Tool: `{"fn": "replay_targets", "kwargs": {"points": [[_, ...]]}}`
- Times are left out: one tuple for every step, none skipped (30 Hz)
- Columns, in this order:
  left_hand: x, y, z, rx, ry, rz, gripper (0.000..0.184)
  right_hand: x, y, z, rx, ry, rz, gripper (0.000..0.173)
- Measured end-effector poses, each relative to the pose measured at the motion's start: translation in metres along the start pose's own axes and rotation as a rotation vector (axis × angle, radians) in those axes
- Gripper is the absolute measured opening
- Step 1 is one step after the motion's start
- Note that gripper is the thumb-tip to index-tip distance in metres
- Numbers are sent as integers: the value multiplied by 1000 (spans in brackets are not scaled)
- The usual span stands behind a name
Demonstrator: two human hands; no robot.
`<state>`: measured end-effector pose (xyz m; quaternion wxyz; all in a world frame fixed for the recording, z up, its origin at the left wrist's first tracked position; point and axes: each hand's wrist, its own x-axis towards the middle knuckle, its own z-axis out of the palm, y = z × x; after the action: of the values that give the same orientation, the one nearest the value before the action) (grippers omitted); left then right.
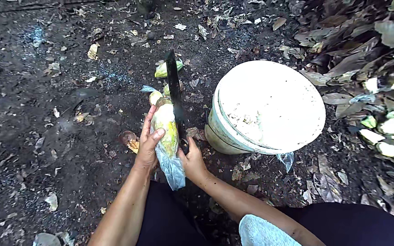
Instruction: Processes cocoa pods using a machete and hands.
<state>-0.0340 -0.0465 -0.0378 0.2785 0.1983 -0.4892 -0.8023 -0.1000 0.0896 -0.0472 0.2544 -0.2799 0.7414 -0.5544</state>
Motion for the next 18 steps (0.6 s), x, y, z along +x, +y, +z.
{"fn": "replay_targets", "kwargs": {"points": [[2, 2, -2, -19, -10, 13, 99, 4, -4, -3, 38, -28, 9, 40], [5, 4, -5, -38, -17, 23, 96, 7, -8, -9, 79, -74, 28, 37], [8, 6, -9, -70, -32, 32, 92, 10, -11, -16, 125, -124, 48, 33], [11, 7, -14, -110, -60, 34, 90, 13, -15, -23, 168, -161, 56, 29], [15, 7, -21, -150, -97, 25, 87, 16, -17, -29, 195, -169, 51, 27], [17, 7, -27, -185, -138, 3, 85, 19, -19, -33, 200, -142, 38, 27], [19, 7, -30, -241, -149, -25, 84, 24, -21, -36, 184, -90, 23, 29], [19, 8, -29, -296, -152, -60, 83, 30, -24, -38, 145, -33, 22, 36], [17, 11, -25, -348, -144, -100, 80, 38, -28, -40, 101, 13, 32, 44], [14, 14, -21, -383, -148, -139, 75, 46, -33, -43, 70, 36, 38, 51], [12, 14, -21, -434, -193, -168, 72, 53, -39, -46, 44, 45, 42, 57], [10, 11, -24, -509, -277, -191, 71, 59, -43, -49, 28, 48, 43, 61], [7, 11, -23, -567, -312, -210, 62, 63, -47, -51, 28, 41, 45, 65], [4, 11, -23, -604, -323, -230, 47, 66, -50, -52, 61, 24, 44, 68], [1, 10, -25, -616, -326, -247, 34, 67, -51, -53, 129, -8, 43, 70], [-1, 9, -26, -620, -346, -261, 29, 66, -51, -53, 213, -42, 45, 71], [-2, 8, -28, -622, -371, -275, 27, 64, -51, -53, 278, -78, 43, 71], [-3, 8, -28, -614, -367, -284, 28, 64, -50, -54, 308, -112, 38, 74]]}}
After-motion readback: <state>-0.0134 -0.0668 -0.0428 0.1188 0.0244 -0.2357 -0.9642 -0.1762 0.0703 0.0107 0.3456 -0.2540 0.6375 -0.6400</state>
